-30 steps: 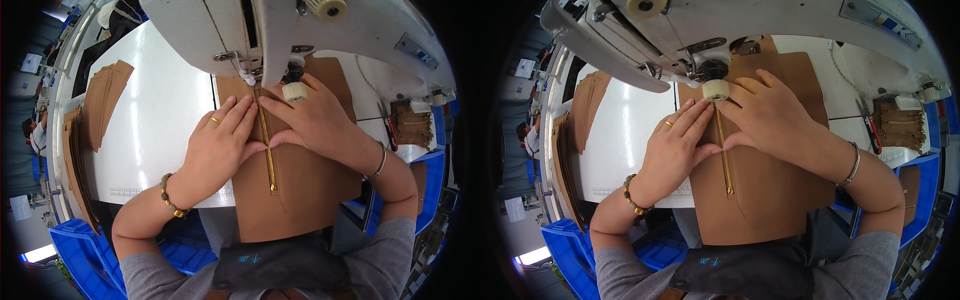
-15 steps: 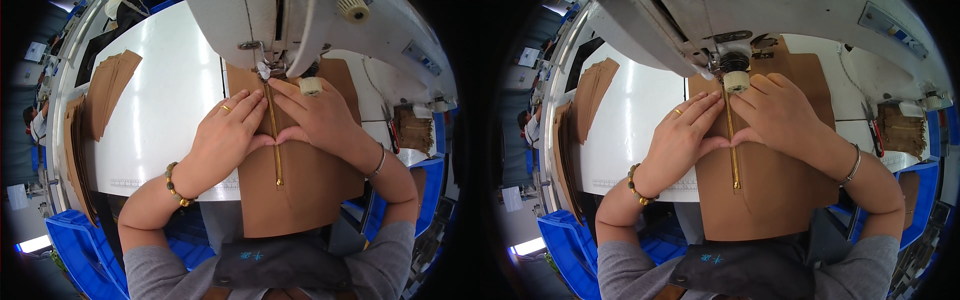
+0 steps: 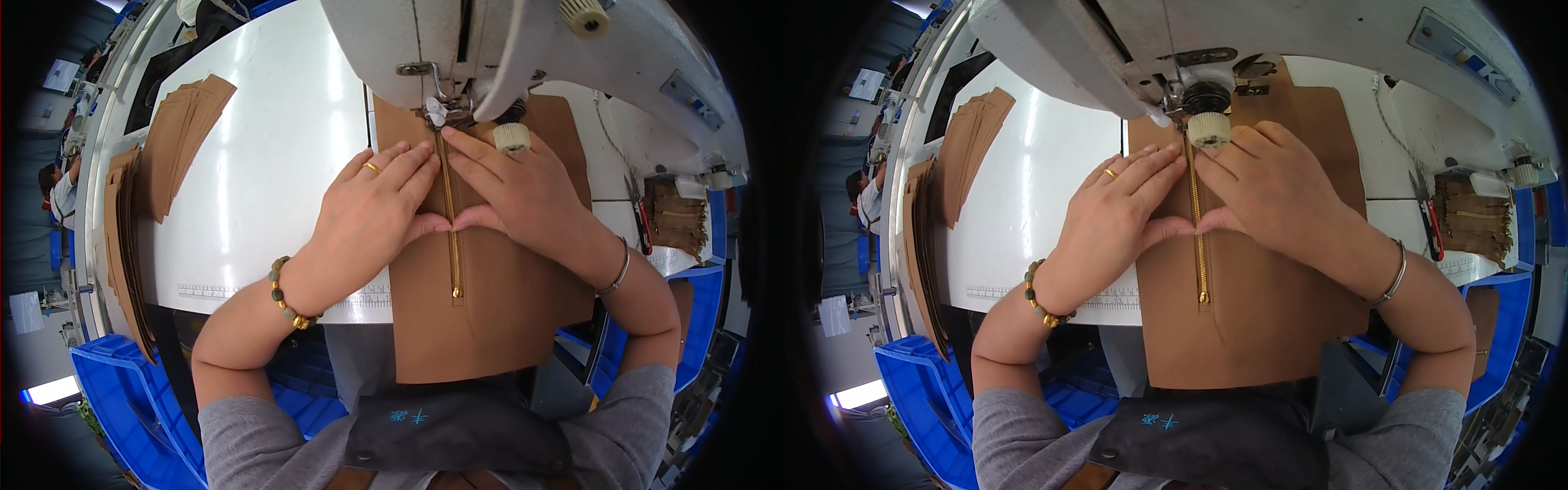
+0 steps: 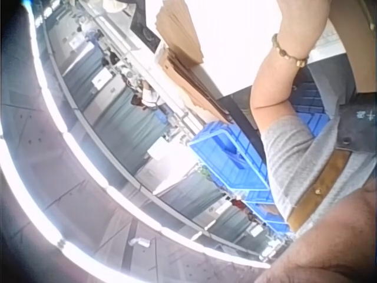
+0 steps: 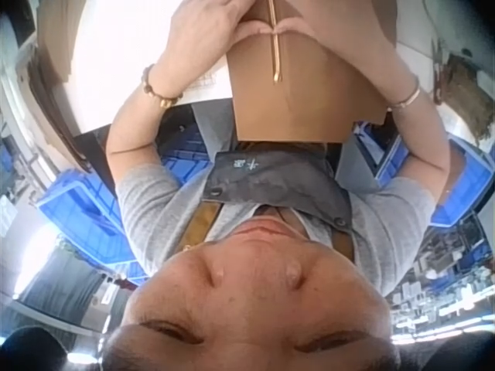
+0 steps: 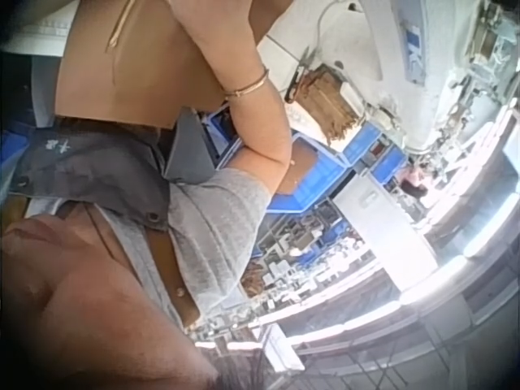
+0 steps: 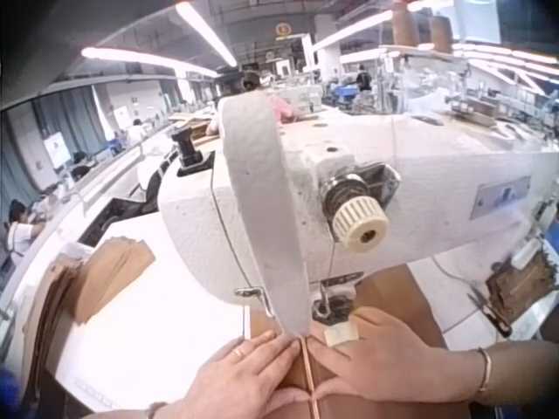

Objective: Sewing a zipper and components onto a leather piece using an industrial sewing machine.

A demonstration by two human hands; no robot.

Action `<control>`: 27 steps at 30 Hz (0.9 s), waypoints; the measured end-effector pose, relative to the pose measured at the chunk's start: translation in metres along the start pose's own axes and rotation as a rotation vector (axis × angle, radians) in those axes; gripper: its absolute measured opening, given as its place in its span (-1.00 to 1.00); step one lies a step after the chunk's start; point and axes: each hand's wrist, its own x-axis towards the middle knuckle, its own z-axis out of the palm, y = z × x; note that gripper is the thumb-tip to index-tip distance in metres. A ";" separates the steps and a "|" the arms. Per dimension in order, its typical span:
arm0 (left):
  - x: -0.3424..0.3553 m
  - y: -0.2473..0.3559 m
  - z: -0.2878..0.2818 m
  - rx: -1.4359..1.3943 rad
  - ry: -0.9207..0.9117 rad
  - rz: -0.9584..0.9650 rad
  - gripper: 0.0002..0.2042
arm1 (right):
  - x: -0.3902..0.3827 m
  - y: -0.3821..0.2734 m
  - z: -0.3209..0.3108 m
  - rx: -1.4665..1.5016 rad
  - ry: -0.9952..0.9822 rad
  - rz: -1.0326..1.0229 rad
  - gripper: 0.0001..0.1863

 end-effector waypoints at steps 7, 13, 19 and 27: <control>-0.001 0.001 0.003 0.001 0.021 -0.023 -0.35 | -0.022 -0.045 -0.043 0.235 -0.184 0.039 -0.24; -0.006 -0.002 0.009 -0.028 0.067 -0.032 -0.42 | -0.068 -0.126 -0.049 -0.028 -0.305 -0.046 -0.31; -0.042 0.004 -0.018 -0.129 0.108 -0.214 -0.66 | -0.085 -0.112 -0.053 0.542 -0.323 0.157 -0.39; -0.088 0.051 -0.013 -0.235 0.269 0.040 -0.79 | -0.084 -0.091 -0.066 1.100 -0.348 0.392 -0.42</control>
